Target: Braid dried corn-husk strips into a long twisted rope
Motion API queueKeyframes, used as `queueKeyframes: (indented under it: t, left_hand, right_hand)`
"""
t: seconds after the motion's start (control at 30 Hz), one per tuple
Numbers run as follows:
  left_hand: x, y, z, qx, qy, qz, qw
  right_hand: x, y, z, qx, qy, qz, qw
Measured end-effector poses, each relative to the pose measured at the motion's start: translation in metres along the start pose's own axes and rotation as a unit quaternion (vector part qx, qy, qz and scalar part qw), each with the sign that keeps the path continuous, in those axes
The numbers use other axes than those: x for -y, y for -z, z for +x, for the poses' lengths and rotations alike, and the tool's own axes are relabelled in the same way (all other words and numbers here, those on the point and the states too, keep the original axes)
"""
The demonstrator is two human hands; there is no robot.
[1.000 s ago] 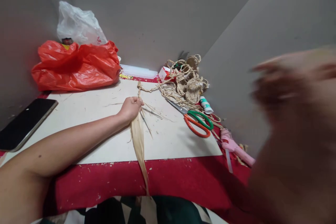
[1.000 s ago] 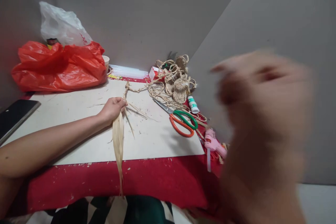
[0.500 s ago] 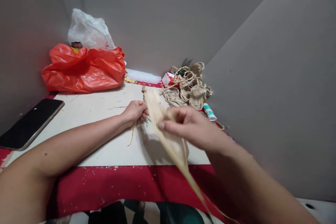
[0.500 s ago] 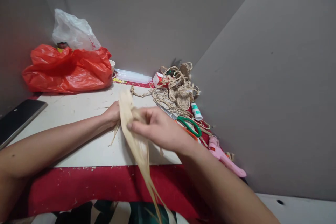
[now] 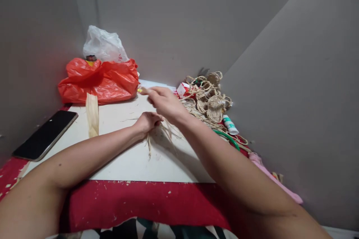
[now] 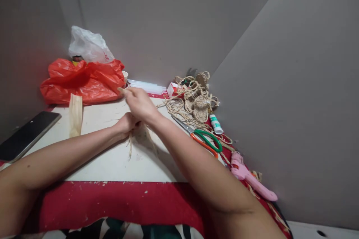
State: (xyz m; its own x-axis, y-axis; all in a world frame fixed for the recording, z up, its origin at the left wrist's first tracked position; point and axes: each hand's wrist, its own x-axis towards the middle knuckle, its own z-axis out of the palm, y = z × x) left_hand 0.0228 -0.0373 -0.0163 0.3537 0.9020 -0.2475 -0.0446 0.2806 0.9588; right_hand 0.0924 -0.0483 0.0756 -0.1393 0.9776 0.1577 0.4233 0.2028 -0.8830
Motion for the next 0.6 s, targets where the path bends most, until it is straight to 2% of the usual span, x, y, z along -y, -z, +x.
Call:
queueKeyframes:
  t: [0.1, 0.2, 0.27, 0.4, 0.53, 0.6]
  left_hand:
    - [0.002, 0.001, 0.001, 0.037, -0.001, -0.045, 0.998]
    - [0.001, 0.000, 0.001, 0.052, 0.000, -0.072, 0.996]
    - [0.000, 0.000, 0.001, 0.056, -0.004, -0.070, 0.996]
    - [0.000, 0.000, 0.002, 0.071, -0.020, -0.060, 0.995]
    - [0.002, -0.001, 0.003, 0.083, -0.020, -0.052, 0.995]
    - [0.002, -0.001, 0.003, 0.085, -0.019, -0.045, 0.995]
  right_hand:
    - [-0.031, 0.036, -0.021, -0.025, -0.036, 0.072, 0.996]
    - [-0.062, 0.050, -0.040, -0.040, -0.112, 0.131, 0.984]
    - [-0.076, 0.046, -0.048, -0.053, -0.137, 0.147, 0.978]
    - [-0.085, 0.026, -0.052, -0.087, -0.117, 0.151, 0.978]
    - [-0.090, 0.015, -0.046, -0.152, -0.095, 0.096, 0.979]
    - [-0.096, 0.015, -0.045, -0.138, -0.107, 0.062, 0.983]
